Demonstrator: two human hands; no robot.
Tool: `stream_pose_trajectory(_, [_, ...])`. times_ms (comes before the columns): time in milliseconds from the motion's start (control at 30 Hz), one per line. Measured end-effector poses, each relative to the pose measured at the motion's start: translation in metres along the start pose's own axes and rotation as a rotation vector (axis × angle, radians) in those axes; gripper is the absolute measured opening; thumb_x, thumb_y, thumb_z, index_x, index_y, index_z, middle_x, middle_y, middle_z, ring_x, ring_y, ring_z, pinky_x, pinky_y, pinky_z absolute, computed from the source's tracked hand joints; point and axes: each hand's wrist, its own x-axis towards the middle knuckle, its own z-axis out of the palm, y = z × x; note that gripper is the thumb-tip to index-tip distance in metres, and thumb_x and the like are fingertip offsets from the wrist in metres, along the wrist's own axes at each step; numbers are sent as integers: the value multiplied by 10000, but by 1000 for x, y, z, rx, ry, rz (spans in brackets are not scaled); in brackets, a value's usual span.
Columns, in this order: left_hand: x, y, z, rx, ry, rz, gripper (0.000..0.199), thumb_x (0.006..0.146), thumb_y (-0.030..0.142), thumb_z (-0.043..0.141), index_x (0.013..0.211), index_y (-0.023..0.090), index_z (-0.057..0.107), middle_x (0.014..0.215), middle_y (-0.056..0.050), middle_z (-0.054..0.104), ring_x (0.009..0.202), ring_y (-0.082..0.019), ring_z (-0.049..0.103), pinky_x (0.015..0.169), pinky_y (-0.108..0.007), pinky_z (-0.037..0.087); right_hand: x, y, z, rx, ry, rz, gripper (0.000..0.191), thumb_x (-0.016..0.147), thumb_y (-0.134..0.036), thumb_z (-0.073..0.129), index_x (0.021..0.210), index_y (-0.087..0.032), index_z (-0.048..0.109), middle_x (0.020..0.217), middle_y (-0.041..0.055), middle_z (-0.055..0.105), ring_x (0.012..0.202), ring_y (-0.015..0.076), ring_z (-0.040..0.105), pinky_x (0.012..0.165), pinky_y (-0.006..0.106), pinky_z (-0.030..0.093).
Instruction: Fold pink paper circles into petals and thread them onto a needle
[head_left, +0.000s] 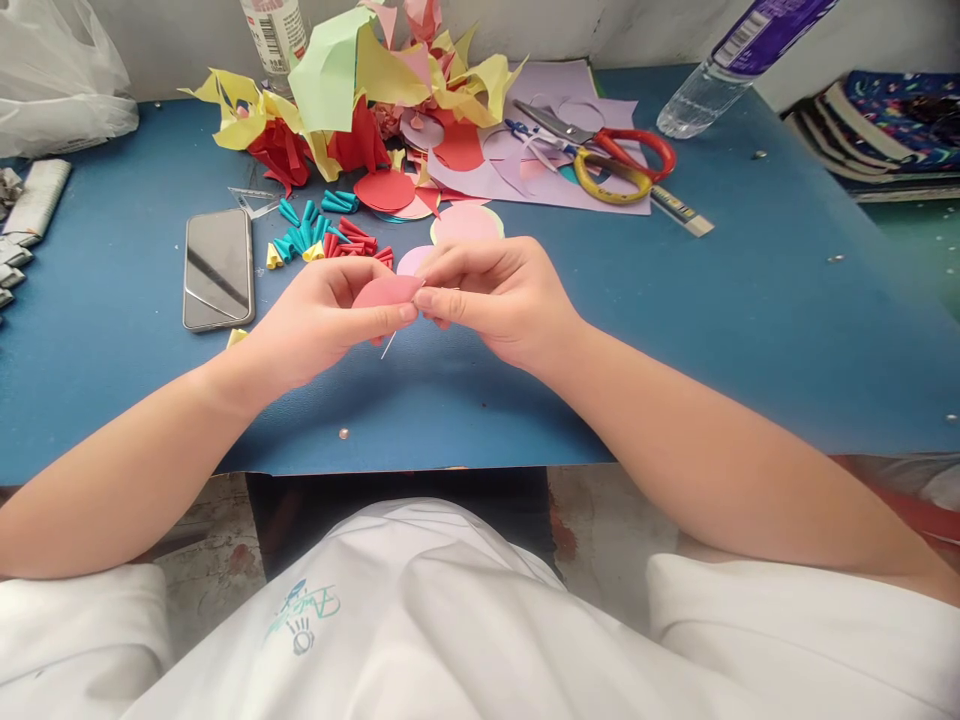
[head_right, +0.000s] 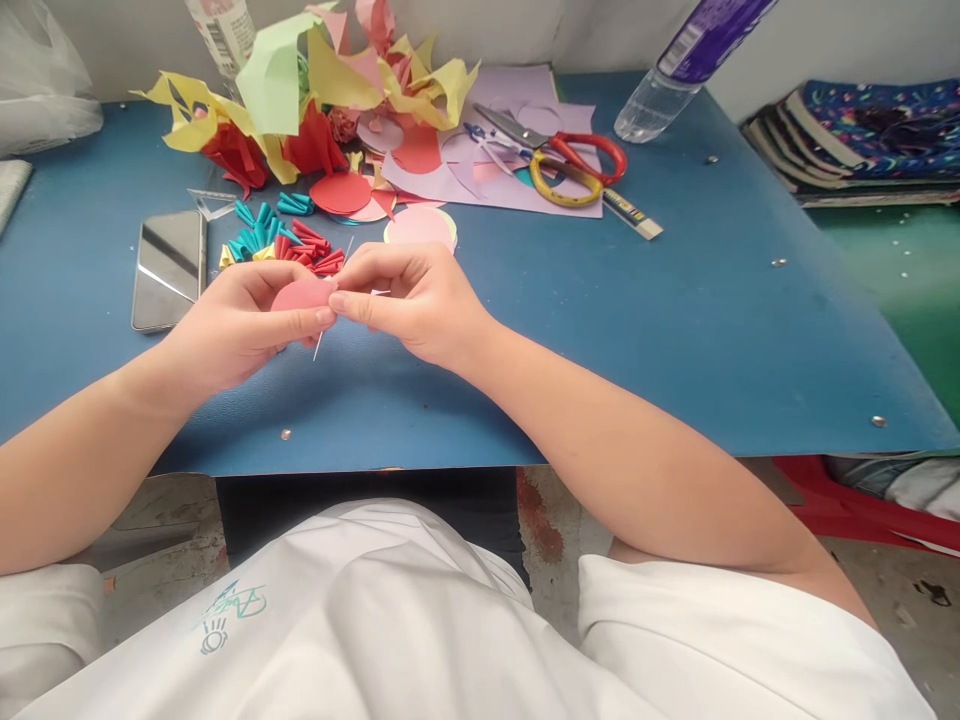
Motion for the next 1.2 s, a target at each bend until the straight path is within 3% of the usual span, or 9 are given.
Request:
stream_pose_trajectory(167, [2,1,-2,-64,-70,-27,425,863,412,1171,857,193,806,821,-23,771,787,-173,686,746,-337,494,-1,3,-3,-88,-16,-29,268,876,-475,1111,876,-292,914,865,-1,768,828,195,708,728,384,653])
stream_pose_trajectory(267, [2,1,-3,-42,-81,-33,436,861,432,1168,846,201,798,805,-24,764,782,-181,679,749,-344,493,-2,2,0,-99,-2,-12,320,864,-520,1130,844,-308,891,824,3,749,865,231,734,795,437,683])
stream_pose_trajectory(467, [4,-1,-2,20,-30,43,407,864,468,1154,860,212,837,793,-26,741,772,-193,637,753,-375,481,-3,-2,8,-23,47,24,309,830,-447,1139,747,-314,872,735,-4,678,799,228,705,750,420,631])
stream_pose_trajectory(633, [4,-6,2,174,73,166,479,908,632,1083,913,206,864,795,-34,705,763,-202,610,725,-390,475,-2,-3,12,-8,148,33,141,790,-267,962,695,-299,863,671,-43,661,710,166,616,746,381,573])
stream_pose_trajectory(800, [3,-7,3,311,130,287,321,958,490,966,892,217,811,807,-11,663,737,-172,555,662,-361,410,-2,-5,13,8,147,25,87,753,-268,973,708,-288,901,698,-39,720,689,152,606,701,369,535])
stream_pose_trajectory(900, [2,-7,3,363,139,302,300,961,452,940,869,230,760,790,-2,640,720,-166,525,652,-364,405,-3,-6,14,4,136,0,83,755,-237,975,725,-293,922,728,-36,748,707,151,632,719,371,551])
stream_pose_trajectory(1000, [2,-7,2,361,130,297,251,969,411,897,865,235,751,812,-23,699,747,-180,586,651,-360,432,-5,-6,12,-3,108,-14,83,806,-229,946,755,-288,921,716,-44,712,708,152,649,718,366,576])
stream_pose_trajectory(1200, [-1,-2,-1,308,74,252,241,1017,436,948,953,246,814,862,-43,785,806,-210,696,691,-395,566,-6,-1,6,-62,85,-3,146,907,-329,984,835,-254,882,836,-30,709,734,135,680,660,321,580])
